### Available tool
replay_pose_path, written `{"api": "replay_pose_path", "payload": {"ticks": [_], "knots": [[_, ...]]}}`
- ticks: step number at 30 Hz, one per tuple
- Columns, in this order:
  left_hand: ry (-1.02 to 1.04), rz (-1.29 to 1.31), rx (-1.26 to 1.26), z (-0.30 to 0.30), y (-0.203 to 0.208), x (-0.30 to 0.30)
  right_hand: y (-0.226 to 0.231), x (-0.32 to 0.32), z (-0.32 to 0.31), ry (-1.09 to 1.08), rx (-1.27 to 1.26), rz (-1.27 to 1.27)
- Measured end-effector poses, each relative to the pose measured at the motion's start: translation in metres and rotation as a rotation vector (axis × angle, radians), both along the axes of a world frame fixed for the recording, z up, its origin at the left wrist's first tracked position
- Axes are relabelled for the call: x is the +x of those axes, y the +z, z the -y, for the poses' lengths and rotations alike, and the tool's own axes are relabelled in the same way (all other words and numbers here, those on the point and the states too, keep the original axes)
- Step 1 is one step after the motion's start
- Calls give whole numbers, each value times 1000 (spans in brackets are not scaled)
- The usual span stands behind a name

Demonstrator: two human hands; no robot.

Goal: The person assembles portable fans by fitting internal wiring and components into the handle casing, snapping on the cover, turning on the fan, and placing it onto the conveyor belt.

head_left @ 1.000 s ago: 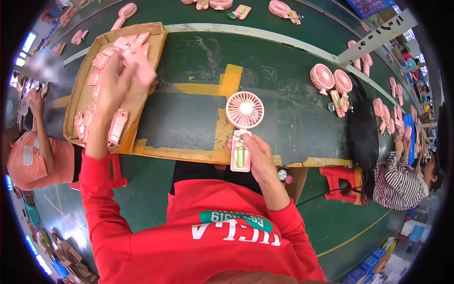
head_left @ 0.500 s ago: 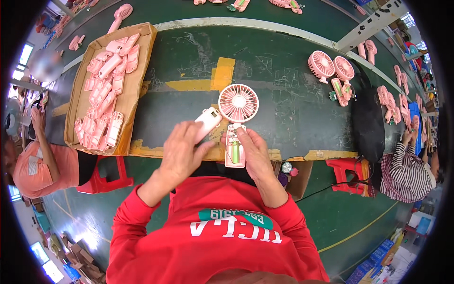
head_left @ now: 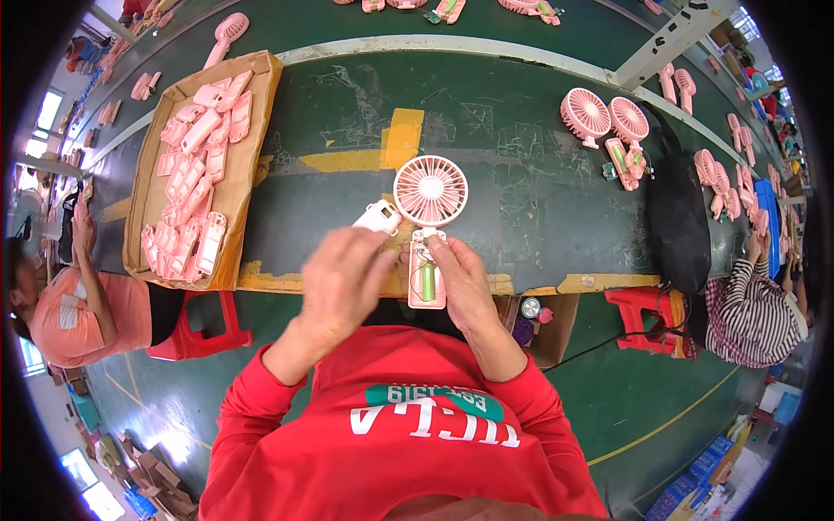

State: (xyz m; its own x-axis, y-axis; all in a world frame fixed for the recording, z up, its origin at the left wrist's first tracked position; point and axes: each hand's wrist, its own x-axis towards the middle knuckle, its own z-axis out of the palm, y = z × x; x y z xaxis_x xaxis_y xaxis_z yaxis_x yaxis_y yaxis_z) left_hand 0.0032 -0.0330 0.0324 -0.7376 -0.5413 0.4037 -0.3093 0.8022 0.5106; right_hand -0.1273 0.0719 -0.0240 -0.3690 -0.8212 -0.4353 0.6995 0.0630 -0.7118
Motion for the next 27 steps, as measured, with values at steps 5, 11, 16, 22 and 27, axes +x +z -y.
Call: {"api": "replay_pose_path", "payload": {"ticks": [5,11,16,22,27], "knots": [[208,257,-220,20,-12,17,2,0,-1,17,2,30],[210,452,230,17,-14,23,2,-4,-4,67,-44,63],[161,366,-74,7,-20,21,4,-7,-8,88,-77,115],[244,441,534,5,5,18,8,-7,-11,89,-100,171],[138,307,559,-27,10,11,15,-9,-12,113,-139,198]]}}
